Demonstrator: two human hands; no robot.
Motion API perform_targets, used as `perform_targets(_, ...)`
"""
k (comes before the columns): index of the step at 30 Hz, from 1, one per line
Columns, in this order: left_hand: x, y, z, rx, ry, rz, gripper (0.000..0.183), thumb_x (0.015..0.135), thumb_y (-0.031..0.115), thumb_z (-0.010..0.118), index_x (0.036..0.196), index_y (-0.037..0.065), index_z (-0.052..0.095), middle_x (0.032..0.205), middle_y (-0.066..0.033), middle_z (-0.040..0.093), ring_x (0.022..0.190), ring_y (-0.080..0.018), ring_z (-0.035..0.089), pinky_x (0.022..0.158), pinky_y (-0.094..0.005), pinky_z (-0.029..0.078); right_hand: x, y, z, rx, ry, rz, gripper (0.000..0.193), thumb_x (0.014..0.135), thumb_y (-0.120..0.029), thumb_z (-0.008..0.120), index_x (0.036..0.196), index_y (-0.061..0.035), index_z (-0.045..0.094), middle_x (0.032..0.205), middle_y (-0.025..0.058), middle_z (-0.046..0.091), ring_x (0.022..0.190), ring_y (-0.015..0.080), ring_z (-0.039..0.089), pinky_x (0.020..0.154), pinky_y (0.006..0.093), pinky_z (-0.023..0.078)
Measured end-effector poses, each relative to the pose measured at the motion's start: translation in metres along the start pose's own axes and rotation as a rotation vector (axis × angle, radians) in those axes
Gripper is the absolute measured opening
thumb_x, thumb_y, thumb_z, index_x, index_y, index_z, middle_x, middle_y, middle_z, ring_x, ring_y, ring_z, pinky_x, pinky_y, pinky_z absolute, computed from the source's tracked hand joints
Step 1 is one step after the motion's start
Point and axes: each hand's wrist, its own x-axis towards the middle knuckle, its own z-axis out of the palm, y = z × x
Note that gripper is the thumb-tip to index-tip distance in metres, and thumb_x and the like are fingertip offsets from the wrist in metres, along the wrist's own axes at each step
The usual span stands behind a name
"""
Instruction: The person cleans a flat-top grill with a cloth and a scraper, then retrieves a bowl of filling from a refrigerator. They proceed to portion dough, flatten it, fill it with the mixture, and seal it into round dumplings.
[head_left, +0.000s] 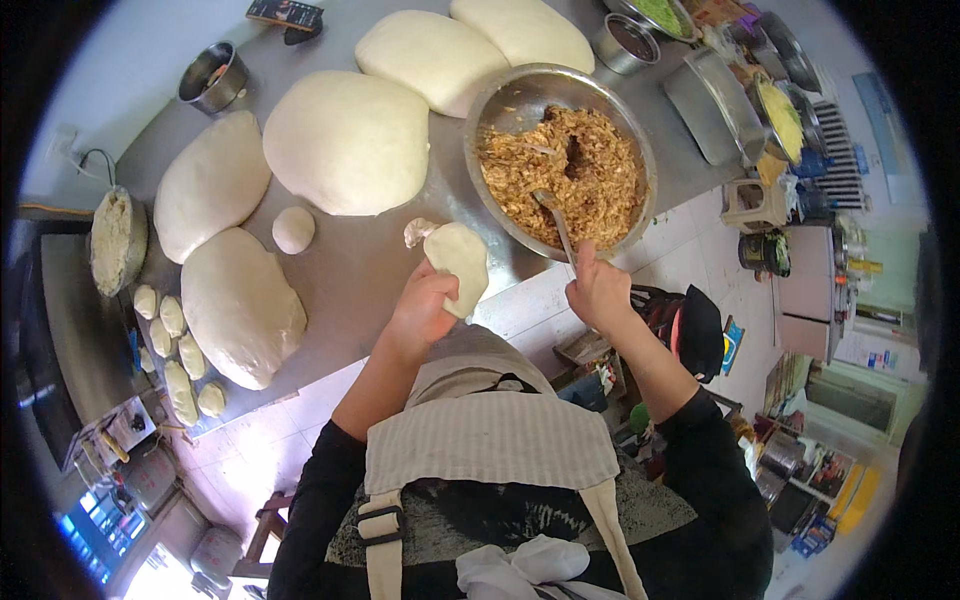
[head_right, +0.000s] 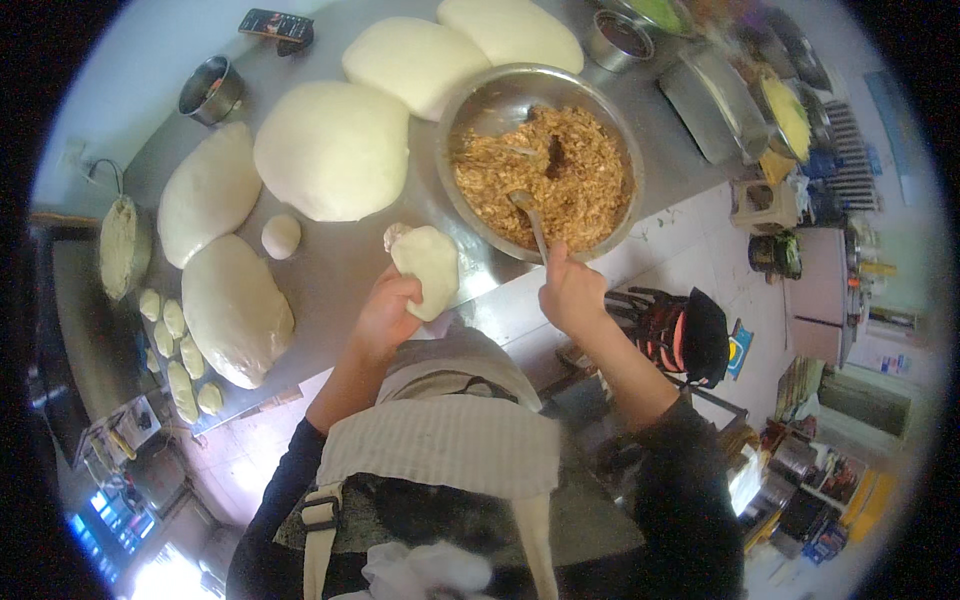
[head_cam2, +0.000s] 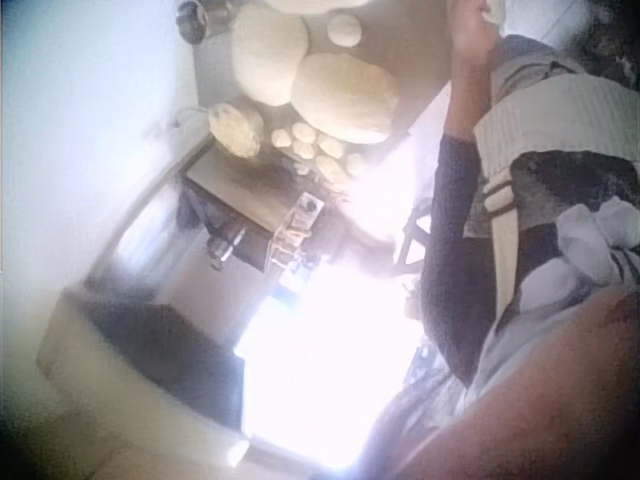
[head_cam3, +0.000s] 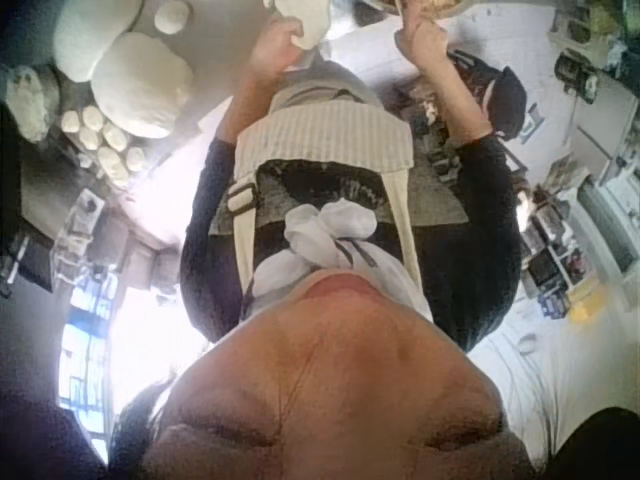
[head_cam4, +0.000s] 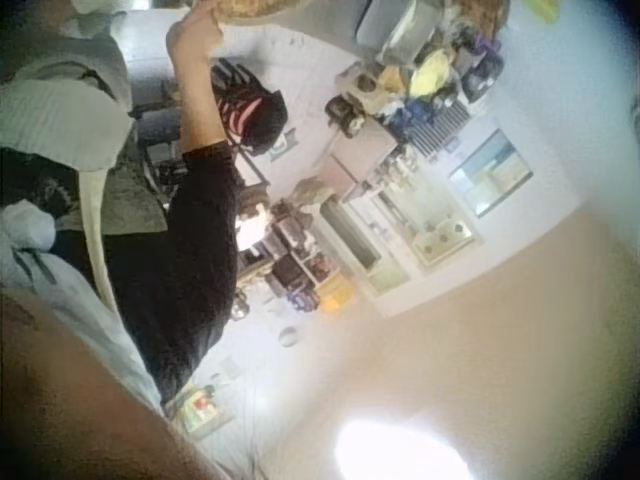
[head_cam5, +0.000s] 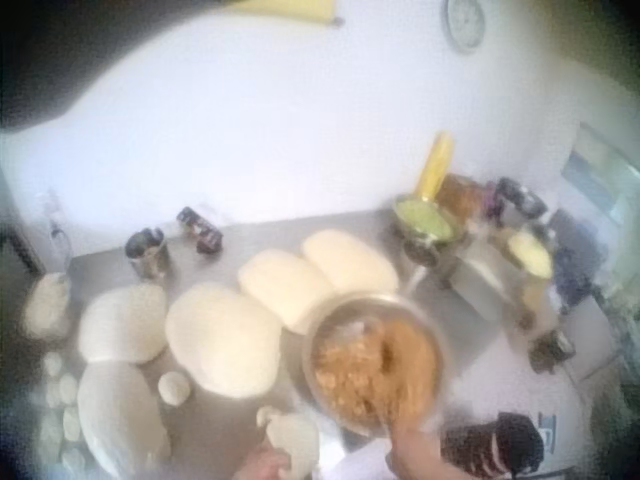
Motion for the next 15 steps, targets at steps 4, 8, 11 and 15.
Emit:
perform_targets(4, 0.024, -0.009, -0.006, -0.143, 0.022, -0.046, 0.06, 0.069, -0.006, 0.046, 0.128, 0.004, 0.05, 0.116, -0.0104, 0.059, 0.107, -0.0276, 0.059, 0.091, -0.0409, 0.05, 0.048, -0.006, -0.01, -0.075, 0.385, -0.186, 0.034, 0.078, -0.01, 0.059, 0.111, -0.0053, 0.052, 0.072, 0.017, 0.067, 0.071, 0.0348, 0.069, 0.061, 0.0466, 0.054)
perform_targets(8, 0.048, -0.016, -0.003, -0.228, 0.227, -0.115, 0.052, 0.079, 0.002, 0.054, 0.13, 0.005, 0.05, 0.123, -0.0128, 0.059, 0.114, -0.0311, 0.057, 0.099, -0.0442, 0.047, 0.078, 0.017, -0.036, -0.115, 0.272, -0.338, 0.022, 0.079, -0.009, 0.059, 0.101, -0.0088, 0.061, 0.077, 0.0153, 0.068, 0.074, 0.0344, 0.068, 0.065, 0.0474, 0.054)
perform_targets(11, 0.058, -0.019, 0.001, -0.232, 0.256, -0.046, 0.045, 0.085, 0.008, 0.058, 0.129, 0.006, 0.051, 0.123, -0.0115, 0.06, 0.113, -0.0302, 0.058, 0.099, -0.0442, 0.047, 0.094, 0.034, -0.038, 0.029, 0.457, -0.233, 0.023, 0.08, -0.011, 0.059, 0.103, -0.0086, 0.062, 0.078, 0.0179, 0.067, 0.076, 0.0374, 0.067, 0.067, 0.0489, 0.053)
perform_targets(15, 0.065, -0.019, 0.01, -0.284, 0.215, -0.009, 0.042, 0.089, 0.01, 0.059, 0.13, 0.007, 0.051, 0.126, -0.0092, 0.06, 0.115, -0.0277, 0.058, 0.1, -0.0436, 0.046, 0.128, 0.039, -0.022, 0.099, 0.386, -0.276, 0.019, 0.08, -0.013, 0.059, 0.097, -0.008, 0.066, 0.084, 0.0207, 0.067, 0.085, 0.0405, 0.065, 0.076, 0.0494, 0.052)
